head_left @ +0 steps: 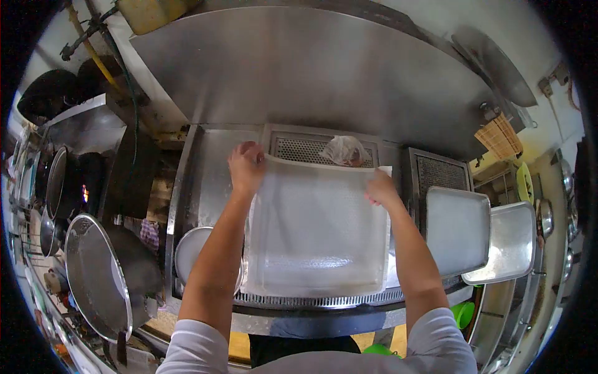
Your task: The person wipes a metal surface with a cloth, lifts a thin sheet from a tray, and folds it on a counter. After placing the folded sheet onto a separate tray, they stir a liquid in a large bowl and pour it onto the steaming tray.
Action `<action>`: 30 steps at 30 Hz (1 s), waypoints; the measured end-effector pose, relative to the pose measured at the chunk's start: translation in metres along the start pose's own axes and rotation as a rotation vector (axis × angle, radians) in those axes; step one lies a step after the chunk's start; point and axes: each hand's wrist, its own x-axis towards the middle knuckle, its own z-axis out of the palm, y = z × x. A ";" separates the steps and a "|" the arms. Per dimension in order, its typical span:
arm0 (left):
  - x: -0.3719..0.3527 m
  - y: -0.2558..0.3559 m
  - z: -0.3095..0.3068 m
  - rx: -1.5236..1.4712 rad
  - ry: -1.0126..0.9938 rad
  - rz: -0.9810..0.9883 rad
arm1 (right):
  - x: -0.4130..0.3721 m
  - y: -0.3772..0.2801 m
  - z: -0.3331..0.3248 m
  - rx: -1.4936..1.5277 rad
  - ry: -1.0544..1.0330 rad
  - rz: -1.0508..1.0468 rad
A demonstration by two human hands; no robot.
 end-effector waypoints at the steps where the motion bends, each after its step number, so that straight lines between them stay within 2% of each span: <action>1: -0.002 0.003 -0.005 0.052 -0.041 0.074 | -0.011 -0.015 -0.005 0.014 -0.055 0.080; 4: -0.009 -0.004 -0.003 0.146 -0.025 0.173 | -0.008 -0.015 0.000 0.084 -0.090 0.097; 6: -0.010 -0.006 -0.009 0.104 -0.054 0.107 | 0.018 0.021 0.033 0.040 0.086 -0.049; 8: -0.011 -0.007 -0.018 0.110 -0.082 0.103 | 0.012 0.016 0.054 0.172 0.077 -0.096; 10: -0.014 -0.007 -0.024 0.158 -0.118 0.170 | -0.046 -0.060 0.061 0.480 -0.114 -0.025; 12: -0.016 -0.010 -0.022 0.227 -0.159 0.223 | -0.073 -0.117 0.072 0.643 -0.320 -0.079; 14: -0.018 -0.010 -0.021 0.321 -0.214 0.239 | -0.068 -0.142 0.103 0.857 -0.445 -0.121; 17: -0.018 -0.007 -0.028 0.441 -0.309 0.204 | -0.051 -0.180 0.136 1.117 -0.555 -0.075; 20: -0.017 -0.011 -0.028 0.437 -0.368 0.177 | -0.029 -0.198 0.155 1.106 -0.737 -0.130; 24: -0.011 -0.006 -0.035 0.466 -0.398 0.202 | -0.034 -0.202 0.162 1.051 -0.734 -0.094; 26: -0.011 -0.009 -0.034 0.494 -0.390 0.227 | -0.072 -0.190 0.169 1.015 -0.661 -0.013; 28: -0.012 -0.023 -0.021 0.517 -0.335 0.264 | -0.113 -0.158 0.192 0.838 -0.662 -0.048; 30: -0.012 -0.025 -0.020 0.505 -0.330 0.272 | -0.195 -0.150 0.182 0.644 -0.682 -0.030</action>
